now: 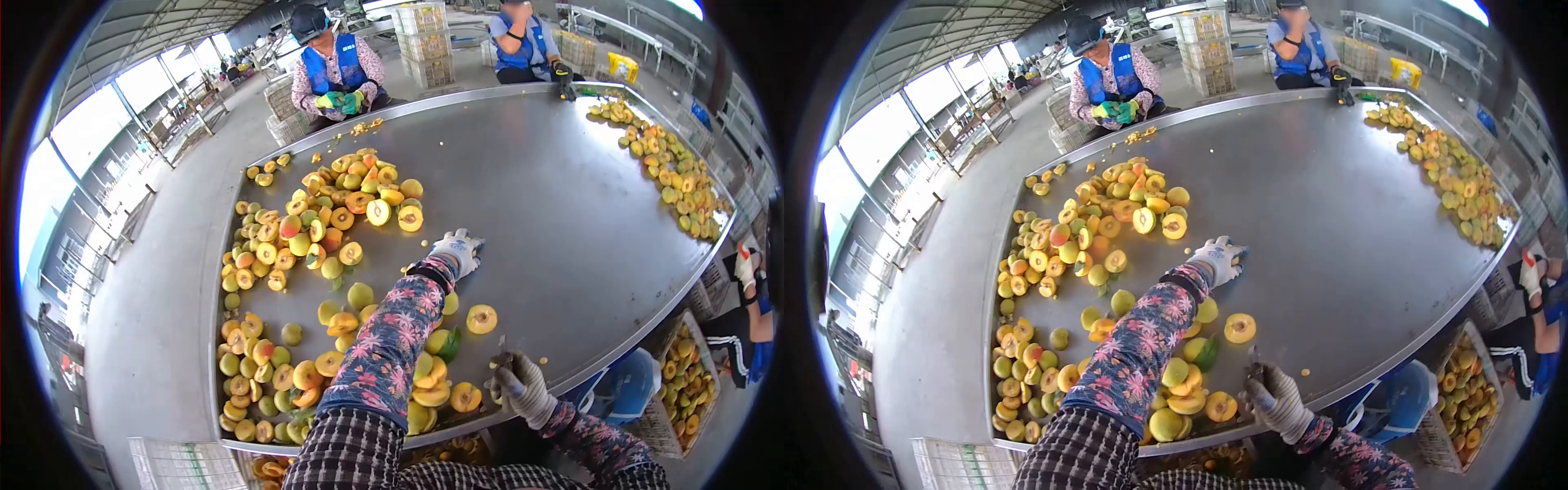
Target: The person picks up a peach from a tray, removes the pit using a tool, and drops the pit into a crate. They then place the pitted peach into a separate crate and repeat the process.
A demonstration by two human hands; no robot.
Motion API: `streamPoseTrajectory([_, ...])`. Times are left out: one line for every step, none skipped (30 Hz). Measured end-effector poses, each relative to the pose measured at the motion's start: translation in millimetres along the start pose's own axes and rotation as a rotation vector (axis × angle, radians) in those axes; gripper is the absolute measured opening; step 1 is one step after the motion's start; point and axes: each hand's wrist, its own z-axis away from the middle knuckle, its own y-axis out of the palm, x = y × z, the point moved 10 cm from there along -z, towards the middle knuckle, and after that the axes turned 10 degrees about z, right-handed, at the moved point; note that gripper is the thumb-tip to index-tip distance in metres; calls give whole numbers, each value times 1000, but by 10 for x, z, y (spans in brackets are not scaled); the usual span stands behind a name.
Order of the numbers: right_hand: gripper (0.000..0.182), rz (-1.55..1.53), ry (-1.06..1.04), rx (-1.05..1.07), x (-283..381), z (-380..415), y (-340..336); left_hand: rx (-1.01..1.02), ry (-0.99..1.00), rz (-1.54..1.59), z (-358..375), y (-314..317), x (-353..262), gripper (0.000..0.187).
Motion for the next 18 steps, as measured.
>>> streamPoseTrajectory([33, -4, 0, -10, 7, -12, 18, 22, 21, -21, 69, 50, 55, 61])
streamPoseTrajectory([28, 16, -67, -58, 105, -30, 39, 45, 44, -39, 146, 114, 93, 60])
streamPoseTrajectory([25, 127, -71, -39, 92, -98, 19, 41, 53, -77, 363, 77, 164, 60])
streamPoseTrajectory([23, 234, -57, -33, 45, -110, -36, 52, 41, -72, 487, 143, 323, 59])
streamPoseTrajectory([22, 194, -52, -57, 93, -59, -14, 87, 38, -138, 803, 61, 296, 59])
streamPoseTrajectory([22, 163, -51, -85, 169, -47, -13, 77, 38, -154, 892, 141, 516, 60])
streamPoseTrajectory([26, 160, -39, -104, 190, -43, -23, 60, -70, -122, 1171, 4, 524, 59])
streamPoseTrajectory([31, 163, -31, -112, 193, -50, -25, 19, -11, -28, 1254, 75, 788, 58])
streamPoseTrajectory([31, 158, -23, -118, 203, -79, -52, 90, 41, -22, 1417, 62, 788, 57])
streamPoseTrajectory([31, 155, -14, -122, 193, -91, -70, 126, 33, -61, 1567, 71, 846, 58])
streamPoseTrajectory([31, 151, -8, -123, 152, -70, -68, 108, -1, 12, 1710, 81, 931, 58])
streamPoseTrajectory([31, 108, -23, -124, 117, -69, -70, 78, -35, 78, 1827, 35, 1012, 59])
streamPoseTrajectory([31, 67, -49, -118, 99, -106, -66, 35, -70, 140, 1930, -55, 1096, 60])
streamPoseTrajectory([30, 25, -80, -106, 97, -142, -40, -98, -74, 256, 2044, -161, 1222, 57])
streamPoseTrajectory([30, 10, -72, -139, 69, -157, -65, -140, -163, 730, 2151, -137, 1412, 55])
streamPoseTrajectory([30, -5, -64, -169, 49, -161, -88, -264, -84, 1037, 2258, -210, 1520, 53])
streamPoseTrajectory([29, -20, -60, -197, 42, -178, -108, -393, 12, 1339, 2391, -295, 1666, 51])
streamPoseTrajectory([29, 1, -44, -221, 134, -130, -88, -391, 84, 1752, 2664, -374, 1371, 51])
